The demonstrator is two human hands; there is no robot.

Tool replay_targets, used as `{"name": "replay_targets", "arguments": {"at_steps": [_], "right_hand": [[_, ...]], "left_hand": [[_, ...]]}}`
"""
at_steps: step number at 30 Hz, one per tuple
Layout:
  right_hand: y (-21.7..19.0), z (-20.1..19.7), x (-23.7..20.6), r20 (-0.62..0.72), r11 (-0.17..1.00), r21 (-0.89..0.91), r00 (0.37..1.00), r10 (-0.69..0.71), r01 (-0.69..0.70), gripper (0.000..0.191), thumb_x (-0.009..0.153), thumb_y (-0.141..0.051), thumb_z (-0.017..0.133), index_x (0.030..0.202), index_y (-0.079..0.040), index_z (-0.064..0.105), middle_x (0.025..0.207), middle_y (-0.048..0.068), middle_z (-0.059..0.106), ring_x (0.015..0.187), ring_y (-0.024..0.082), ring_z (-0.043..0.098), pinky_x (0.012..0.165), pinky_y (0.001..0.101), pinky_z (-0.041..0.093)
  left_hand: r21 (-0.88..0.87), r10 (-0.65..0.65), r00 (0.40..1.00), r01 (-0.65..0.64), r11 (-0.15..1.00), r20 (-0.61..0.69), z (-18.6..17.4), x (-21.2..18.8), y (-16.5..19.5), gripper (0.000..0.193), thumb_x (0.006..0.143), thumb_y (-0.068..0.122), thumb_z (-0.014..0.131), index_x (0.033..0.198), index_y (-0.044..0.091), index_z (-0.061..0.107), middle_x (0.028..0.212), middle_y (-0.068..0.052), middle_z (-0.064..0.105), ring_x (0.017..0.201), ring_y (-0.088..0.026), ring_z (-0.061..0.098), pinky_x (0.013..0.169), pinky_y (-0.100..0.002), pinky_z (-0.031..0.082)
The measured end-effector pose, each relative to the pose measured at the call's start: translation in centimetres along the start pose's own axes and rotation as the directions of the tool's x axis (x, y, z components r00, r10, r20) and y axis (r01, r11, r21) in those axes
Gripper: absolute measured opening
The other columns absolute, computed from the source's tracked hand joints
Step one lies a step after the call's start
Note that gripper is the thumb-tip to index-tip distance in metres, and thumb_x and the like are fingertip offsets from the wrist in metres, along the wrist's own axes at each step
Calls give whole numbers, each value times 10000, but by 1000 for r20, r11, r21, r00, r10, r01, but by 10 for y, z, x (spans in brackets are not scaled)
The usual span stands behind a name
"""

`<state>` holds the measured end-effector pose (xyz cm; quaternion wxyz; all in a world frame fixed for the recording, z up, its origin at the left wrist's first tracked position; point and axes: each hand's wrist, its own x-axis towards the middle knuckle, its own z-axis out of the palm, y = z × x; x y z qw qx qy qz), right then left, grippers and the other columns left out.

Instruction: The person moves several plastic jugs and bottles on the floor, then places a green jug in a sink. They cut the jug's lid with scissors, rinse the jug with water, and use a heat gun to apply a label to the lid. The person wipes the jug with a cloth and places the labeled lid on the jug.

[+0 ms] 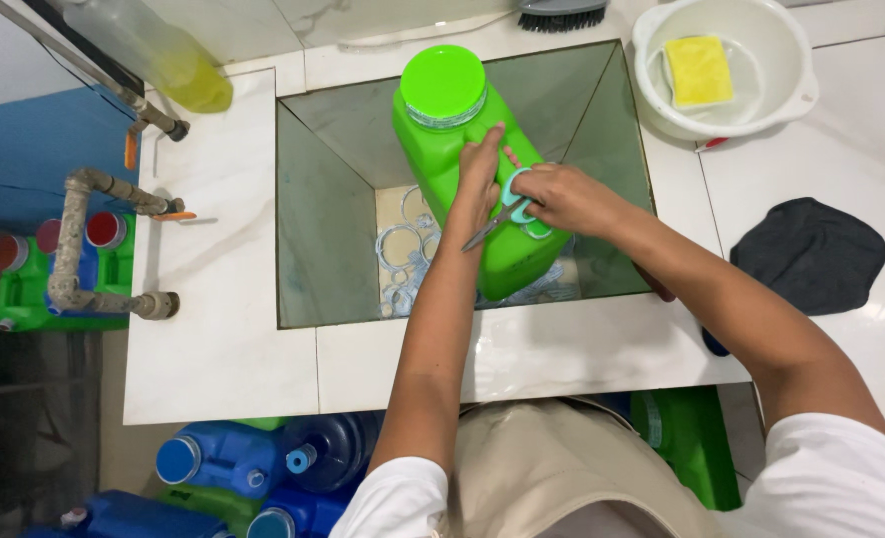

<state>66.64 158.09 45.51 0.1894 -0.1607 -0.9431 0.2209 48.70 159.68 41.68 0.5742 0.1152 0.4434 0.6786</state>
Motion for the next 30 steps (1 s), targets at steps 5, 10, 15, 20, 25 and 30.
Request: {"name": "replay_targets", "arguments": {"at_steps": [5,10,15,20,25,30], "right_hand": [[4,-12,25,-329,1000,-18,944,-24,19,286,789,19,732,1039,-28,600,941,168,624,884,379,639,767,469,523],[43,-74,33,-541,959,-183,837,84,-215,244,932,0,770,1095,-2,588,1002,205,649,976,421,647,817,491,520],[33,-59,-22,-228,815,-49,801,553,-577,286,974,-113,745,1233,-41,648,1021,229,675,960,418,665,828,497,526],[-12,-12,-32,-272,992,82,956,110,-91,383,816,-20,708,1190,22,638,1277,211,673,1146,427,631,935,483,515],[-38,-2,-21,-319,751,187,684,656,-633,313,913,-150,747,1140,41,646,934,247,708,795,376,710,701,459,556],[-23,-4,-43,-45,553,532,631,775,-641,300,981,-254,649,1063,32,692,721,130,704,614,218,713,588,376,559]], "left_hand": [[-96,-53,993,63,993,105,-2,2,-14,181,960,143,629,967,-37,642,740,-115,647,588,-223,617,508,-382,539],[-44,76,995,-73,996,68,-3,7,-20,173,974,130,622,965,-41,603,677,-123,593,516,-246,574,471,-404,519],[-183,160,977,-185,966,-144,-17,21,8,182,960,122,608,952,-54,562,668,-135,563,526,-252,567,484,-425,532],[-217,247,934,-305,927,-258,-9,24,-1,172,957,128,586,944,-39,547,670,-124,550,511,-246,550,470,-421,518],[-262,264,923,-338,904,-280,3,19,-22,126,939,120,583,956,0,549,660,-95,538,497,-215,534,459,-401,507],[97,89,996,-88,991,-1,-24,13,-10,180,959,128,589,926,-48,612,668,-116,583,501,-218,567,466,-403,514]]}}
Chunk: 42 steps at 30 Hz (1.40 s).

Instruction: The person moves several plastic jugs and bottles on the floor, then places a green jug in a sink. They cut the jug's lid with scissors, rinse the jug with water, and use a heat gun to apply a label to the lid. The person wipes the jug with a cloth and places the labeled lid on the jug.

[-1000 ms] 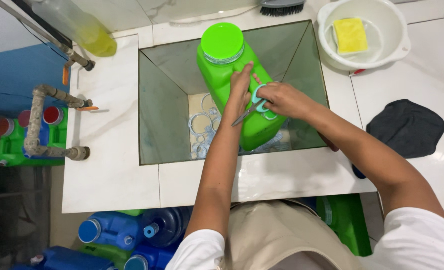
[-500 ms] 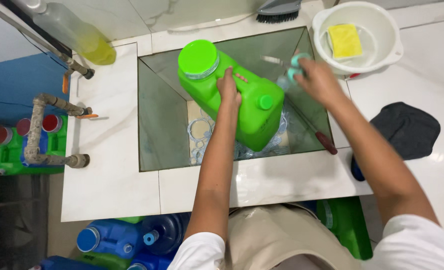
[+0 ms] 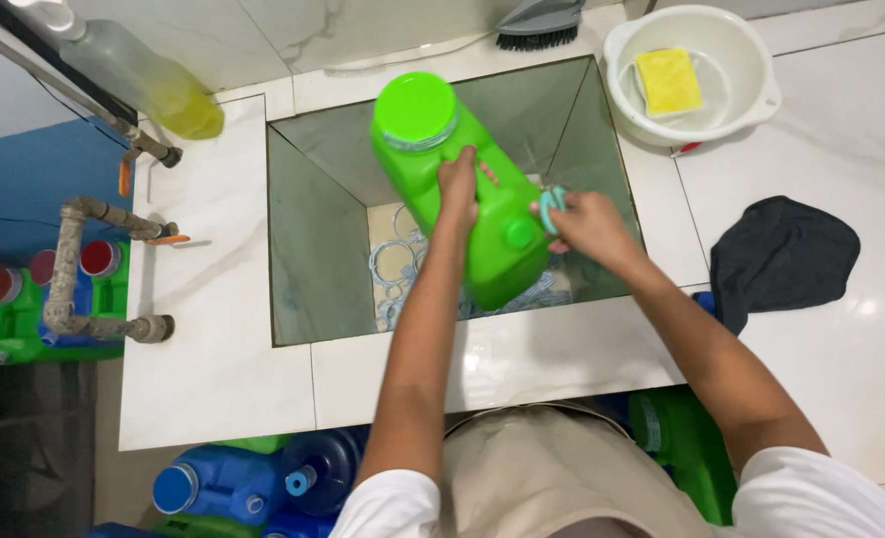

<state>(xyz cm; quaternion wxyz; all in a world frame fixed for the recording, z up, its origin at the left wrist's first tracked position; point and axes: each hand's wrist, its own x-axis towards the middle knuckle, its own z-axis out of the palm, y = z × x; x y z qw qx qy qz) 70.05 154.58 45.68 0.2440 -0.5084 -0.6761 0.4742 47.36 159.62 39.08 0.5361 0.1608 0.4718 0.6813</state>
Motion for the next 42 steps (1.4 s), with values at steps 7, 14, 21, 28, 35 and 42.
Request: {"name": "replay_targets", "arguments": {"at_steps": [7,14,21,28,35,42], "right_hand": [[28,-71,32,-66,981,-125,985,-160,151,429,1084,-378,611,1147,45,648,946,171,724,856,270,696,765,369,543],[122,-118,-8,-185,518,-802,948,260,-298,595,922,-369,675,1310,60,533,1066,312,728,985,450,715,835,503,575],[94,-104,34,-199,797,-604,962,-187,30,393,1040,-258,522,1294,10,658,1229,308,638,1128,490,598,964,554,472],[-22,39,119,-440,771,-572,898,-1,-279,1013,737,-800,604,1577,-288,364,1622,314,149,1433,653,140,1020,848,135],[-16,38,94,-175,687,-723,942,-288,76,791,762,-621,676,1461,-271,556,1576,256,350,1406,581,283,1085,783,200],[-15,-2,93,512,671,-482,802,-307,564,452,893,-516,567,1156,-186,728,1395,98,633,1380,339,532,1236,566,366]], "left_hand": [[878,-44,881,-465,111,472,-65,-36,47,496,761,317,775,1122,-9,674,895,-224,733,795,-345,737,744,-466,576],[866,-21,903,-417,-276,429,-68,-68,68,571,799,411,755,1208,34,622,938,-263,724,891,-437,697,790,-554,546],[922,93,930,-332,-197,355,-23,-70,28,468,838,355,756,1108,1,612,921,-257,731,897,-431,716,796,-541,565],[924,81,931,-338,-180,356,14,-74,-10,393,831,266,748,1096,9,612,894,-268,733,887,-438,729,804,-549,574],[799,-37,845,-518,-307,534,-19,-44,58,372,794,323,750,1065,81,672,883,-206,737,844,-417,719,745,-551,574],[664,-135,781,-597,-450,610,-15,-27,69,287,795,351,725,986,136,741,883,-180,744,831,-395,728,730,-536,580]]}}
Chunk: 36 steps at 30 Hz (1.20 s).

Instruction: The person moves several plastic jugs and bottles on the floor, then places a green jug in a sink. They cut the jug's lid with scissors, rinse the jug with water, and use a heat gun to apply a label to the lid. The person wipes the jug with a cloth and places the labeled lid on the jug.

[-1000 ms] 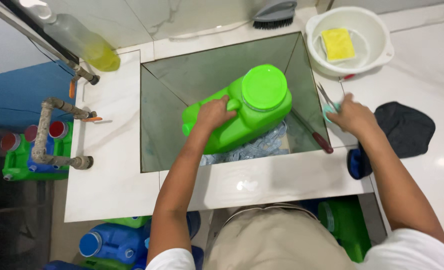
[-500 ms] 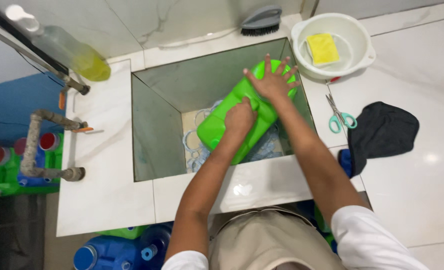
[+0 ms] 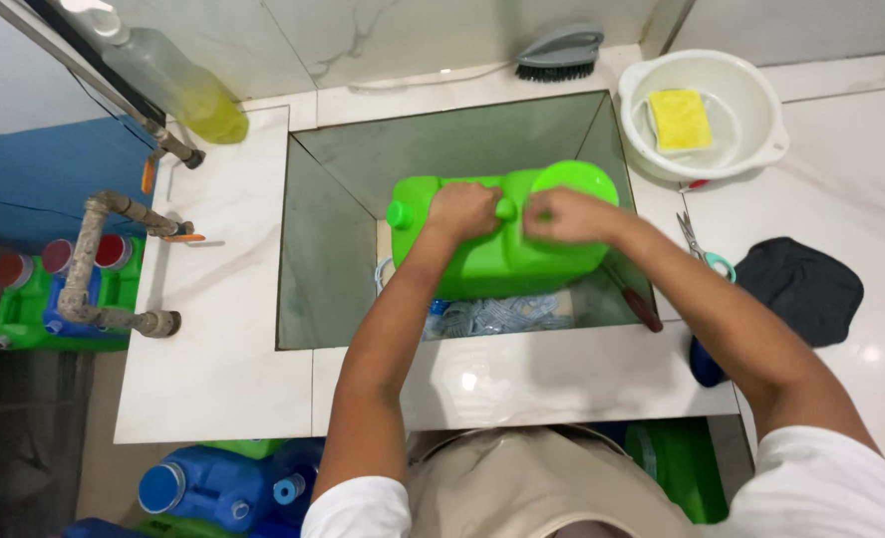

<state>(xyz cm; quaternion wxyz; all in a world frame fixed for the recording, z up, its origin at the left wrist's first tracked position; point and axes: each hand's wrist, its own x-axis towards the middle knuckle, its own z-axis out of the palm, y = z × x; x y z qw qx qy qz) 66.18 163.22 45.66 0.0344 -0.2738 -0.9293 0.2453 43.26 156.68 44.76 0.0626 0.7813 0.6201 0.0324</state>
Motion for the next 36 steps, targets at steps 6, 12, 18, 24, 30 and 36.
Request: {"name": "replay_targets", "arguments": {"at_steps": [6,12,18,24,30,36], "right_hand": [[-9,-25,6,14,972,-179,987,159,-154,604,1009,-551,469,1053,-35,779,1180,254,726,1175,455,647,1285,501,251],[-22,-35,-8,34,921,-253,949,313,-295,962,705,-707,729,1508,-282,413,1602,185,283,1412,556,289,1057,727,293],[-18,-48,-38,106,896,-420,972,209,-147,1066,600,-589,809,1532,-326,362,1626,176,251,1445,514,315,1081,684,382],[32,-79,-58,-175,827,561,974,145,-22,1011,685,-480,736,1564,-267,284,1573,156,312,1419,419,385,1139,579,373],[63,-21,-47,-399,657,735,891,217,169,996,781,-397,787,1577,-150,242,1547,157,263,1452,375,329,1188,492,324],[43,31,9,-680,941,290,729,74,175,986,875,-491,850,1559,-97,259,1504,226,286,1470,436,314,1254,482,264]], "left_hand": [[-2,6,998,-6,1000,-65,19,13,14,239,773,290,717,952,135,750,846,-174,750,796,-385,733,713,-525,583],[0,-26,998,26,1000,-55,21,15,23,217,803,284,705,935,117,744,863,-173,749,812,-381,737,721,-517,587],[20,54,998,-54,998,-20,8,0,15,225,770,252,687,956,139,744,838,-180,743,787,-393,728,714,-530,579],[10,107,983,-110,994,147,-3,-30,57,428,766,382,732,1110,135,673,889,-172,740,832,-400,718,731,-535,576],[-381,46,974,-130,915,-223,-1,-51,92,742,905,591,629,1367,25,500,1161,-244,687,954,-450,679,742,-547,538],[-686,-182,915,-127,717,-359,15,-27,67,428,1093,397,496,1293,32,593,950,-204,687,839,-378,674,730,-455,527]]}}
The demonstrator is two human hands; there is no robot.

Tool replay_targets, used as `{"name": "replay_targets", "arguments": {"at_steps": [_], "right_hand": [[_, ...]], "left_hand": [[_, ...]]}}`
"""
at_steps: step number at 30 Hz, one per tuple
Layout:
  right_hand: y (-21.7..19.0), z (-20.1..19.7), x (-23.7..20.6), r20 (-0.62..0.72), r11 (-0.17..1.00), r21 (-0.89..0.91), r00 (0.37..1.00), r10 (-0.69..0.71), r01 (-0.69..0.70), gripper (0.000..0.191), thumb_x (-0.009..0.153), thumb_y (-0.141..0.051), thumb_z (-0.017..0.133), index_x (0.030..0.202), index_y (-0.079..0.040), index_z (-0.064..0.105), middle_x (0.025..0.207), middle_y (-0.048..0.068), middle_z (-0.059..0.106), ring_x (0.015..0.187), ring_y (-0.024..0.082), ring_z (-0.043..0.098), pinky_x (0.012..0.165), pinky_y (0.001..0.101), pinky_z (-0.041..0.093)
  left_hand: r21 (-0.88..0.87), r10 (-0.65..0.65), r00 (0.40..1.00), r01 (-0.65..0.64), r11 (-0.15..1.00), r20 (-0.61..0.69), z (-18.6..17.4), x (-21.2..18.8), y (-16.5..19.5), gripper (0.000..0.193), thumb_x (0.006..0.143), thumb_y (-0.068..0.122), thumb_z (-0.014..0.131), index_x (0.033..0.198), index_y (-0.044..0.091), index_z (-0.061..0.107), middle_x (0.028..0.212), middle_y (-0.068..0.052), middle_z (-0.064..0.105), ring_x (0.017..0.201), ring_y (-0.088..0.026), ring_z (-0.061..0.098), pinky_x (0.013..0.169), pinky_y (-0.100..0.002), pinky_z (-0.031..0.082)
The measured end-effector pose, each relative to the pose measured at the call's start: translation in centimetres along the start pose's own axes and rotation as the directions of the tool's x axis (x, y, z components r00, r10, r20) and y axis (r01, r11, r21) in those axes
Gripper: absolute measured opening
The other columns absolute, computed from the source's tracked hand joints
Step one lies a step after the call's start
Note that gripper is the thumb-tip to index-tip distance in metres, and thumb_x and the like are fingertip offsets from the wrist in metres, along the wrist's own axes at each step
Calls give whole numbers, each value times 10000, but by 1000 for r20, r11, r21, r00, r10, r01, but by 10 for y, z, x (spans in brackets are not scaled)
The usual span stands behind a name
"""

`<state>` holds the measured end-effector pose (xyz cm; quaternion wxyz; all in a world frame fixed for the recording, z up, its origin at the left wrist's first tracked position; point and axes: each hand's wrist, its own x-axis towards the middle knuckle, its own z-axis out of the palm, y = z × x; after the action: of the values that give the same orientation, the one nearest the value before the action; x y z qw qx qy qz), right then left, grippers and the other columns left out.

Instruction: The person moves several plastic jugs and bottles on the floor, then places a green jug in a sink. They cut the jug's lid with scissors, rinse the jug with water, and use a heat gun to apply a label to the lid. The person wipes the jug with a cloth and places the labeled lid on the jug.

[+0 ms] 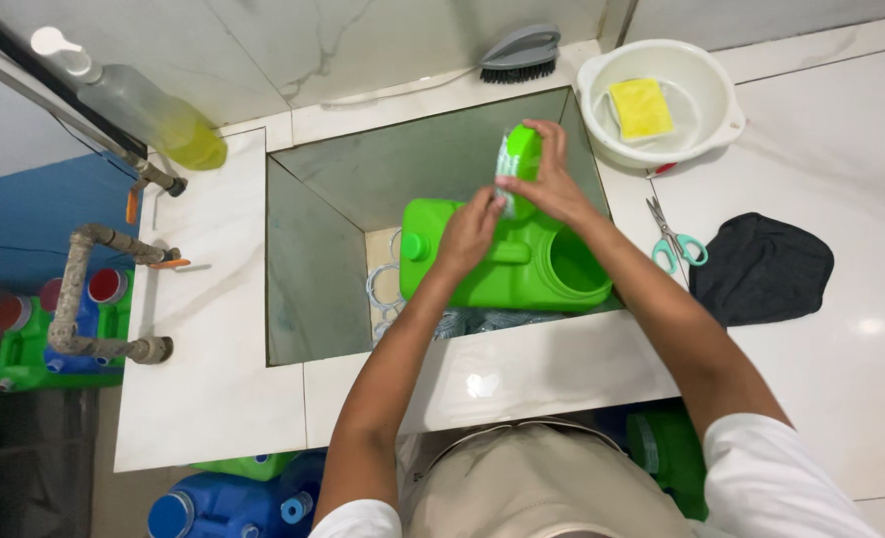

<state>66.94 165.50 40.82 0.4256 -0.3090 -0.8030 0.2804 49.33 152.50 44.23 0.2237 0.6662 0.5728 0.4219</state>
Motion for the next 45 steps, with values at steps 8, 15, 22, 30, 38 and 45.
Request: {"name": "replay_targets", "arguments": {"at_steps": [8,15,22,30,38,45], "right_hand": [[2,-12,19,232,569,645,840,491,-511,561,954,-361,735,1366,-45,523,1139,97,666,1024,211,648,911,356,532],[-40,-149,-33,-117,954,112,950,291,-278,269,979,-167,680,1193,-9,635,1046,124,669,971,213,655,863,345,522],[-37,-175,-120,31,611,-748,905,424,-260,276,901,-247,656,1027,-2,676,1017,207,710,996,400,673,843,510,544],[25,-170,-62,-131,690,-645,937,324,-329,324,1023,-287,641,1172,-3,688,1104,248,691,1059,427,642,933,527,519],[125,-119,65,54,599,-688,794,606,-410,511,931,-288,711,1378,-62,611,1380,270,541,1199,453,503,975,526,457],[102,-93,107,-222,925,-258,949,225,-280,425,958,-219,750,1321,-24,644,1218,208,672,994,303,662,846,422,545]], "left_hand": [[-179,-172,934,120,976,-312,10,24,-38,296,1124,249,516,1064,-2,659,686,-205,585,625,-276,547,578,-396,461],[272,-99,915,218,937,-392,10,46,-27,357,1098,306,432,1062,0,613,787,-241,715,722,-451,674,637,-557,492],[622,-221,949,315,717,-225,-4,70,-30,483,1045,449,483,896,46,704,813,-239,707,776,-453,708,730,-556,568],[583,22,927,-254,772,375,-25,61,-37,467,855,462,557,972,24,668,788,-250,715,758,-445,699,714,-583,544],[638,-204,957,27,770,206,-22,64,-39,558,936,504,515,1070,-24,637,918,-288,717,874,-466,700,807,-575,546],[429,-202,943,74,900,262,-34,61,-50,607,826,456,695,1099,-73,574,930,-319,690,908,-485,678,805,-560,529]]}}
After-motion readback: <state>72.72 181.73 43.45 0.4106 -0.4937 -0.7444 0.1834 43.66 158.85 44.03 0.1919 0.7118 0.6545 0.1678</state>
